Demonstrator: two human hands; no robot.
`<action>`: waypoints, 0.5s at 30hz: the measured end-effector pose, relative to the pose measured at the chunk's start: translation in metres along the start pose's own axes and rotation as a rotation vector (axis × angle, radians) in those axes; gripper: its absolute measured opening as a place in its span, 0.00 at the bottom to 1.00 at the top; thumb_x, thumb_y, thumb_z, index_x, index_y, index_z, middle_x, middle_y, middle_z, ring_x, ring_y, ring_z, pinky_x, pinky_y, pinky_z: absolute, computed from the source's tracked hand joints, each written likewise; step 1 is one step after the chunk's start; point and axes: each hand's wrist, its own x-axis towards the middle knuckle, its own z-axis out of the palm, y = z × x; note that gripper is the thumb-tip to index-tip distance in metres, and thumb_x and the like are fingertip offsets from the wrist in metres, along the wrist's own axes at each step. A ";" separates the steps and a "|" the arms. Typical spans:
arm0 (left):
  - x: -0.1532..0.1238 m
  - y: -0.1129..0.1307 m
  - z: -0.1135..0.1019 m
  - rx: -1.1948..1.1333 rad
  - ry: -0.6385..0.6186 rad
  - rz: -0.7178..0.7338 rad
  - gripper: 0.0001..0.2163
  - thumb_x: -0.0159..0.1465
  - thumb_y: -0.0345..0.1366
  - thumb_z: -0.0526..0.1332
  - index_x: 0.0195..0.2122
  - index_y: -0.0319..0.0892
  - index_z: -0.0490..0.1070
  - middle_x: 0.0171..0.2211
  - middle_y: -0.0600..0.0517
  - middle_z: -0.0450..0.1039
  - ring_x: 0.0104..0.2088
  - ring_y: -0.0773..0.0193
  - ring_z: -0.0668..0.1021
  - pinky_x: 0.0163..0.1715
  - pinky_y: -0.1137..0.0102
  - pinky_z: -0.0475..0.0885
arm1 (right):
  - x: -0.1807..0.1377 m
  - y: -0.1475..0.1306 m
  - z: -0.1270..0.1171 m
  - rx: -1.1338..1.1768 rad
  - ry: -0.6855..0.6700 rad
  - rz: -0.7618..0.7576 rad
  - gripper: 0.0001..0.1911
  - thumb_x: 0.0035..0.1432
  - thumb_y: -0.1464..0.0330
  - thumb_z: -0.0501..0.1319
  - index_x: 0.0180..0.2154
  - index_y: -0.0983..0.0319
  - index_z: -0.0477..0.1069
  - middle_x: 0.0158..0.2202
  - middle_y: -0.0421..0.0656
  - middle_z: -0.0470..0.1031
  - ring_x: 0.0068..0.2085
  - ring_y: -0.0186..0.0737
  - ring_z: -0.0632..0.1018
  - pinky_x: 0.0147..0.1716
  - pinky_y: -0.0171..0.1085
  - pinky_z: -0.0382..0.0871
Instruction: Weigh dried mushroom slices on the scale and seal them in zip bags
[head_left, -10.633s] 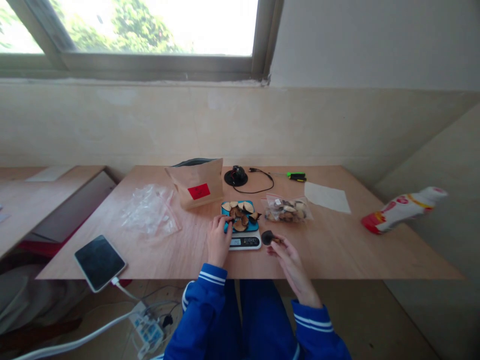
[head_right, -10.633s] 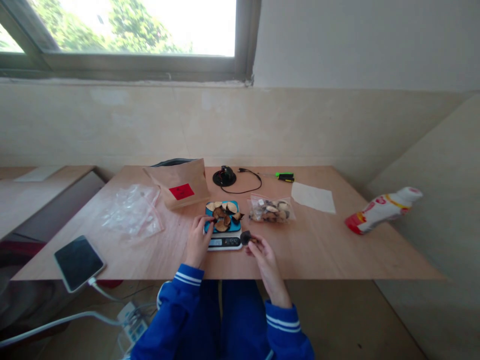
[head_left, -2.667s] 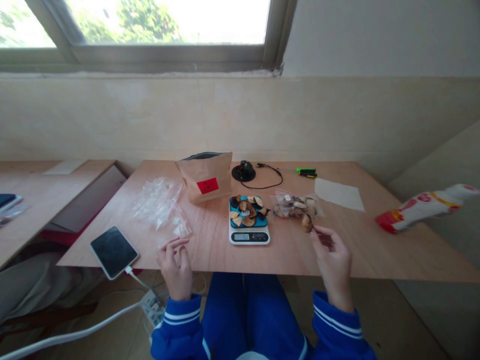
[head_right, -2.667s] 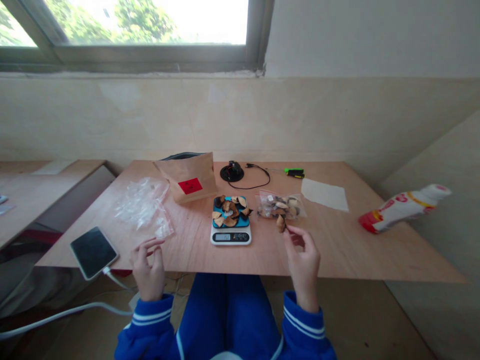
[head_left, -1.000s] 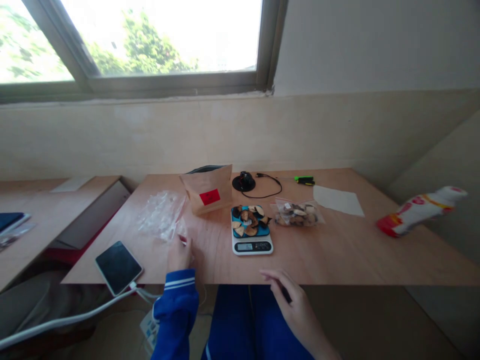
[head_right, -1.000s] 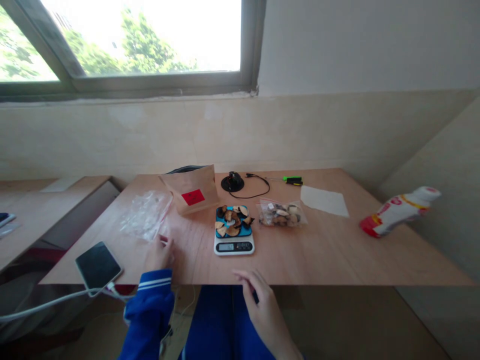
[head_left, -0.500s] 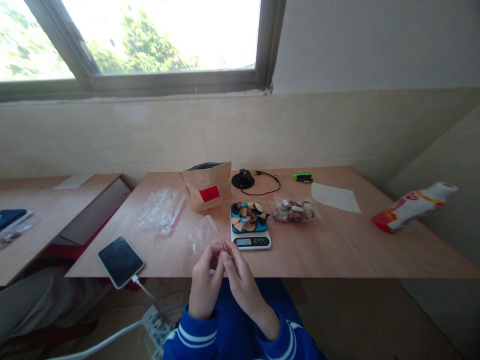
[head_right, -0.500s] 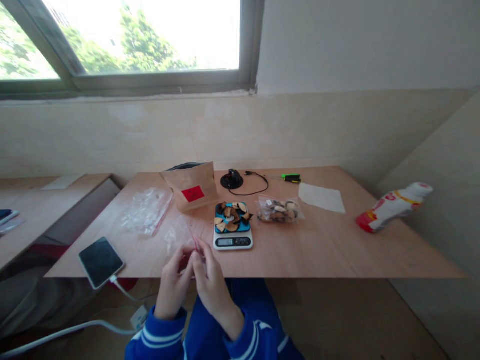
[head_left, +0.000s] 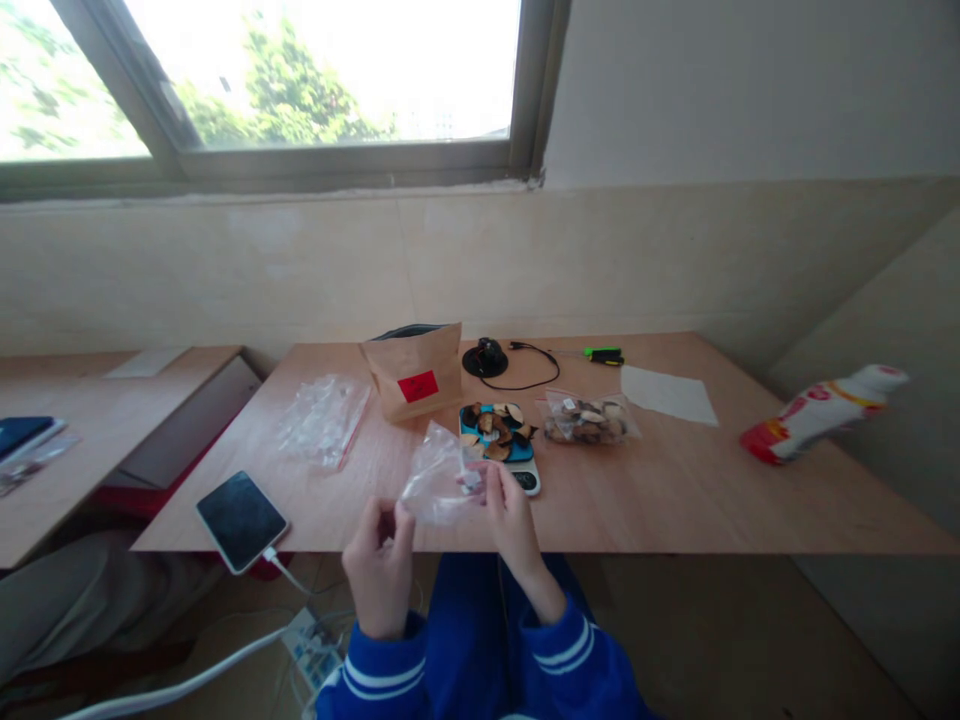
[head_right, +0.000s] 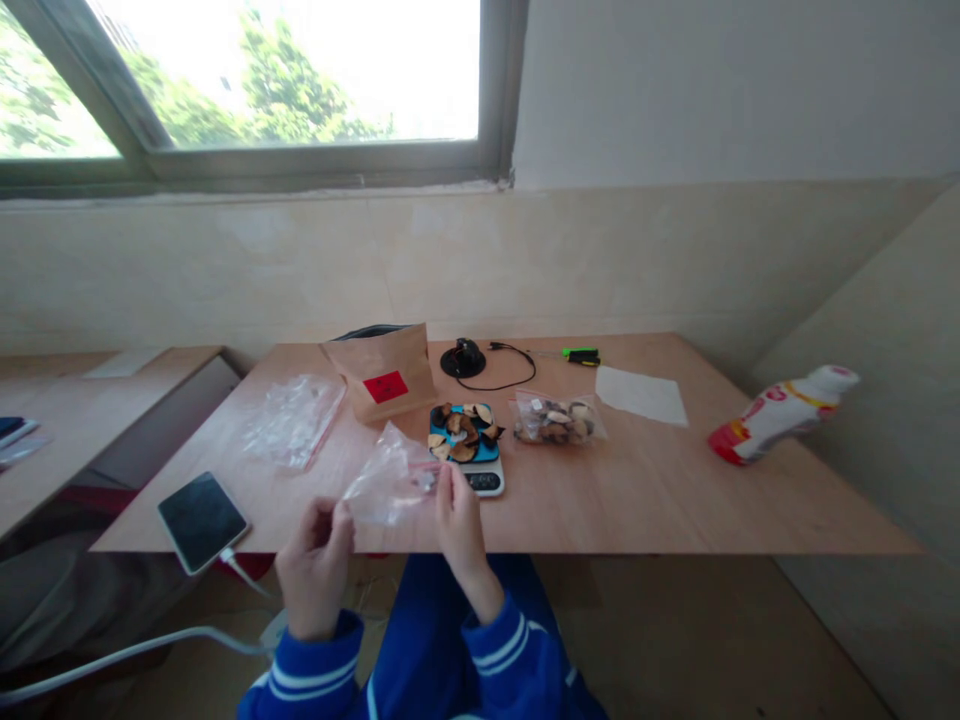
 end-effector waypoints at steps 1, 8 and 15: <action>0.003 -0.001 -0.004 0.036 0.076 -0.009 0.11 0.61 0.41 0.57 0.23 0.42 0.63 0.17 0.60 0.58 0.18 0.71 0.64 0.21 0.76 0.60 | 0.007 0.002 -0.007 -0.029 -0.010 -0.026 0.26 0.65 0.51 0.45 0.41 0.63 0.72 0.36 0.47 0.78 0.35 0.41 0.79 0.36 0.37 0.73; 0.029 0.004 -0.011 0.105 0.188 0.056 0.10 0.59 0.39 0.55 0.22 0.43 0.63 0.25 0.55 0.63 0.28 0.66 0.70 0.32 0.71 0.66 | 0.075 0.015 -0.055 -0.584 -0.111 -0.357 0.30 0.61 0.52 0.54 0.61 0.58 0.60 0.64 0.52 0.57 0.66 0.52 0.56 0.62 0.54 0.51; 0.055 0.009 0.015 0.118 0.241 0.136 0.09 0.58 0.36 0.55 0.20 0.43 0.60 0.37 0.48 0.68 0.44 0.58 0.72 0.48 0.61 0.66 | 0.111 0.044 -0.062 -1.067 -0.293 -0.270 0.45 0.51 0.45 0.60 0.63 0.62 0.55 0.65 0.56 0.54 0.65 0.65 0.53 0.59 0.60 0.50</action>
